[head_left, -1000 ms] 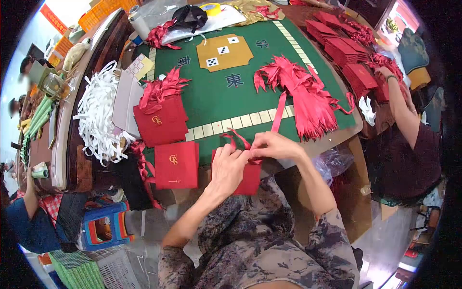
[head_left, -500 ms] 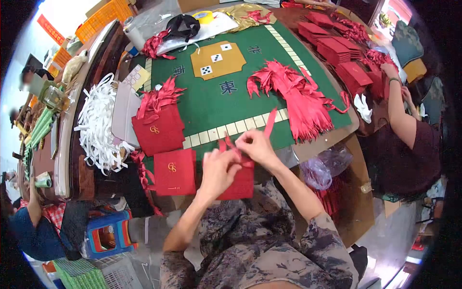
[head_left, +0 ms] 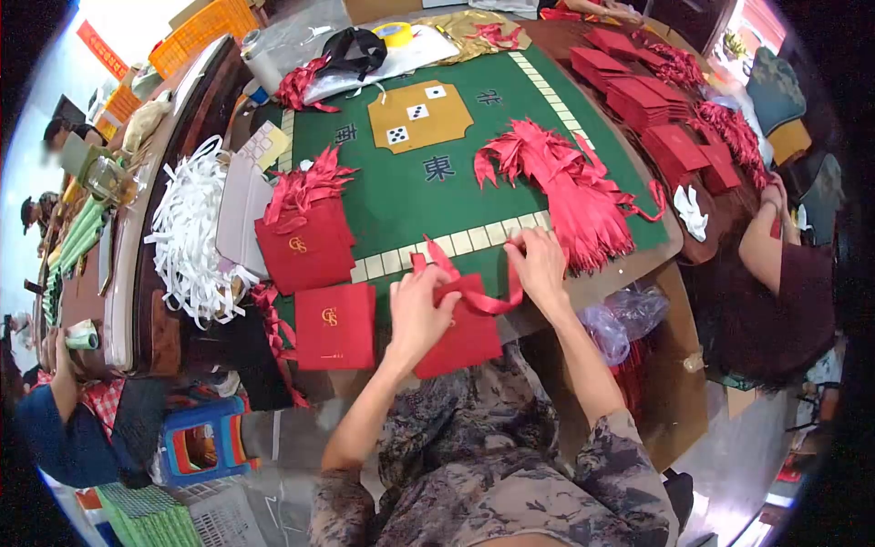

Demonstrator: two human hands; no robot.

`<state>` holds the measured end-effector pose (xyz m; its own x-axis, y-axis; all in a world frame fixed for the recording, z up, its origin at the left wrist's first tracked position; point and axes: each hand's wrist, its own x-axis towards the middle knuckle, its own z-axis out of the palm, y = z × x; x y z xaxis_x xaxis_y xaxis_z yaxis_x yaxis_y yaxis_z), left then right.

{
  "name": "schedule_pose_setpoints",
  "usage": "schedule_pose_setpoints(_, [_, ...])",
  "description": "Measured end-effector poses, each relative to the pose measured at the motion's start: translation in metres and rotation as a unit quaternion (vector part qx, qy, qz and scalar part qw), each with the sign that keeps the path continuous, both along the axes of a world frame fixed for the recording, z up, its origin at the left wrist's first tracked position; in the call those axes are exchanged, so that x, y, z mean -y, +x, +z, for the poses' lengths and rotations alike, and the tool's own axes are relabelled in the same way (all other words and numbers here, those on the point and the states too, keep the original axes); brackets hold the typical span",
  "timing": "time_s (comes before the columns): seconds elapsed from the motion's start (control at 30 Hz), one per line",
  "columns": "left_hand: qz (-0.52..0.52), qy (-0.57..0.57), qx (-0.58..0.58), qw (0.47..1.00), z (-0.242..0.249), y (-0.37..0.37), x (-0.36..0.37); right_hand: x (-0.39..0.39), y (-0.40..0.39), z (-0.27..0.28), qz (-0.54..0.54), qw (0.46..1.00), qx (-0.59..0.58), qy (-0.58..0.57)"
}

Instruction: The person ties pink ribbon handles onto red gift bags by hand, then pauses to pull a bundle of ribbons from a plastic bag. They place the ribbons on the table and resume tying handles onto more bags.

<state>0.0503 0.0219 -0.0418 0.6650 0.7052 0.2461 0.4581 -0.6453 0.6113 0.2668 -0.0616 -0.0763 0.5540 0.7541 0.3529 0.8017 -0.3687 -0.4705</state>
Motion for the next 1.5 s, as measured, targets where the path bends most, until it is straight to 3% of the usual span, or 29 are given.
schedule_pose_setpoints(0.1, [0.009, 0.071, 0.049, 0.996, -0.001, 0.008, 0.005, -0.003, 0.000, -0.001, 0.019, 0.999, -0.014, 0.037])
schedule_pose_setpoints(0.2, [0.044, 0.071, 0.040, 0.996, -0.004, -0.014, -0.002, 0.012, -0.003, 0.018, 0.049, 0.937, -0.277, 0.207])
schedule_pose_setpoints(0.3, [0.054, 0.032, 0.009, 0.998, -0.011, -0.039, -0.013, 0.040, -0.024, 0.071, 0.090, 0.878, -0.418, 0.213])
schedule_pose_setpoints(0.4, [0.033, 0.027, -0.024, 0.999, -0.014, -0.043, -0.013, 0.045, -0.058, 0.104, 0.135, 0.863, -0.460, 0.161])
schedule_pose_setpoints(0.5, [0.007, 0.037, -0.037, 0.999, -0.017, -0.042, -0.011, 0.034, -0.080, 0.092, 0.228, 0.901, -0.369, 0.021])
schedule_pose_setpoints(0.57, [0.002, 0.061, -0.045, 0.997, -0.018, -0.040, -0.011, 0.024, -0.097, 0.063, 0.245, 0.947, -0.206, 0.039])
schedule_pose_setpoints(0.63, [0.004, 0.056, -0.037, 0.998, -0.015, -0.039, -0.010, 0.016, -0.111, 0.038, 0.231, 0.947, -0.223, 0.030])
schedule_pose_setpoints(0.73, [-0.006, 0.049, -0.025, 0.998, -0.008, -0.040, -0.012, 0.010, -0.119, 0.018, 0.187, 0.970, -0.150, 0.030])
schedule_pose_setpoints(1.23, [-0.047, -0.015, -0.001, 0.999, -0.005, -0.034, -0.009, 0.008, -0.118, 0.036, 0.092, 0.955, -0.276, -0.059])
schedule_pose_setpoints(1.5, [-0.040, -0.005, 0.012, 0.999, -0.002, -0.031, 0.003, 0.004, -0.122, 0.039, 0.100, 0.970, -0.219, -0.045])
